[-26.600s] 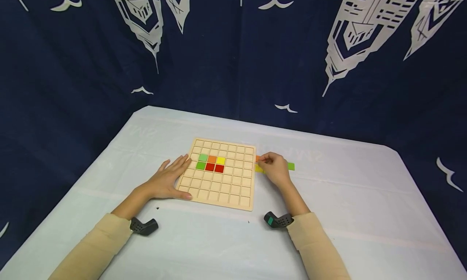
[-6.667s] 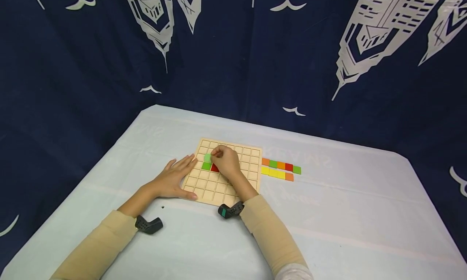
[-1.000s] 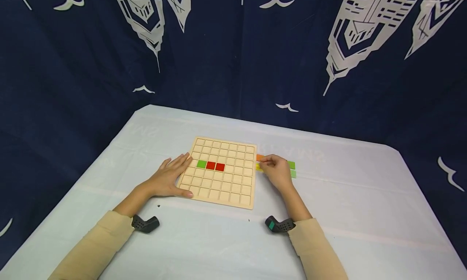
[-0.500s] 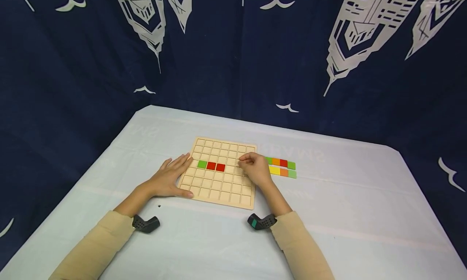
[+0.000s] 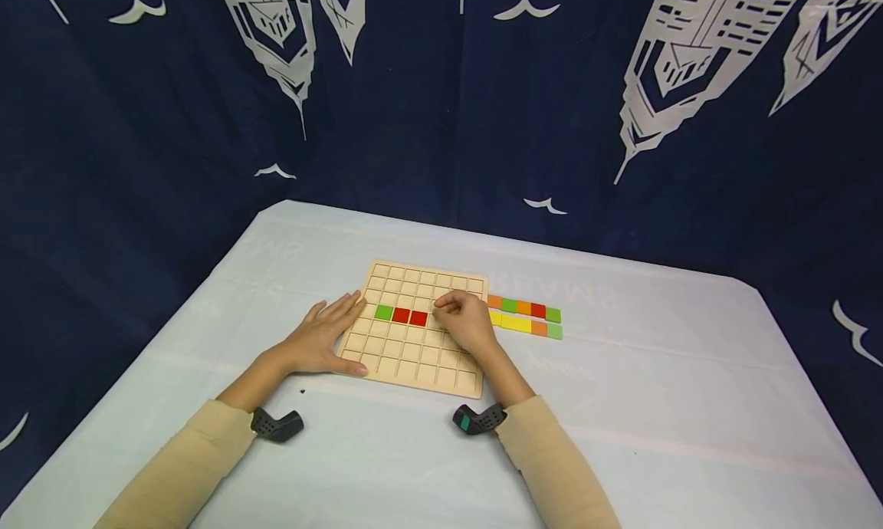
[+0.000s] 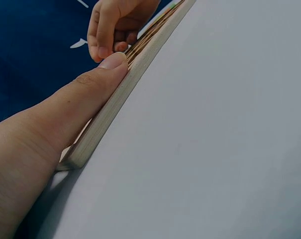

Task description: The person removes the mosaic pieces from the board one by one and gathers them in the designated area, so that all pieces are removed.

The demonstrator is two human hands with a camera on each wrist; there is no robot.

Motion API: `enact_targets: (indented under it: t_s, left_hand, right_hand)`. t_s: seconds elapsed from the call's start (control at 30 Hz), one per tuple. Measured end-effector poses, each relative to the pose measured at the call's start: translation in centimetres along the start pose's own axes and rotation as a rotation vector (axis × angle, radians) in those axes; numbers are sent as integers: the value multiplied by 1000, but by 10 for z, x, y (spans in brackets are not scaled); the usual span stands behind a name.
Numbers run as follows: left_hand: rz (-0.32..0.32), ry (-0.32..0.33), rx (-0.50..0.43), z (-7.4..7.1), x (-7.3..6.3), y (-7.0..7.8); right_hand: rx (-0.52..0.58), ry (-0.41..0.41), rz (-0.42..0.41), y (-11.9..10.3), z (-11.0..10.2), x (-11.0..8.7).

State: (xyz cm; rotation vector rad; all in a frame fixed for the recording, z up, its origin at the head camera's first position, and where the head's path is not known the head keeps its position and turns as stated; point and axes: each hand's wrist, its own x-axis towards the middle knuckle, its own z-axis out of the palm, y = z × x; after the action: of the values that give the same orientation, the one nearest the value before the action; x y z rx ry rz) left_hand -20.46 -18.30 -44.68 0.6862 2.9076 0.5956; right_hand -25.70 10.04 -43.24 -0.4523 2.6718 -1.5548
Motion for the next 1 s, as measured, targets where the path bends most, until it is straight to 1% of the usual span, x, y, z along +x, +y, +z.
enact_targets:
  t_s: [0.13,0.37,0.53,0.77,1.0]
  left_hand:
    - [1,4,1,0,0,-1]
    - [7,4,6,1,0,-2]
    - [3,-1,7,1,1,-2]
    - [1,-1,9,2,1,-2]
    - [3,6,2,2,0,-2]
  right_hand:
    - [-28,-8,-12,-2,4,0]
    - [-30,-34,-12,-2,10,-1]
    - [-48,-41,-20,-1,12,-2]
    - [-62,-61,0,1,13,-4]
    - [-84,-76,-2,-1,14,-4]
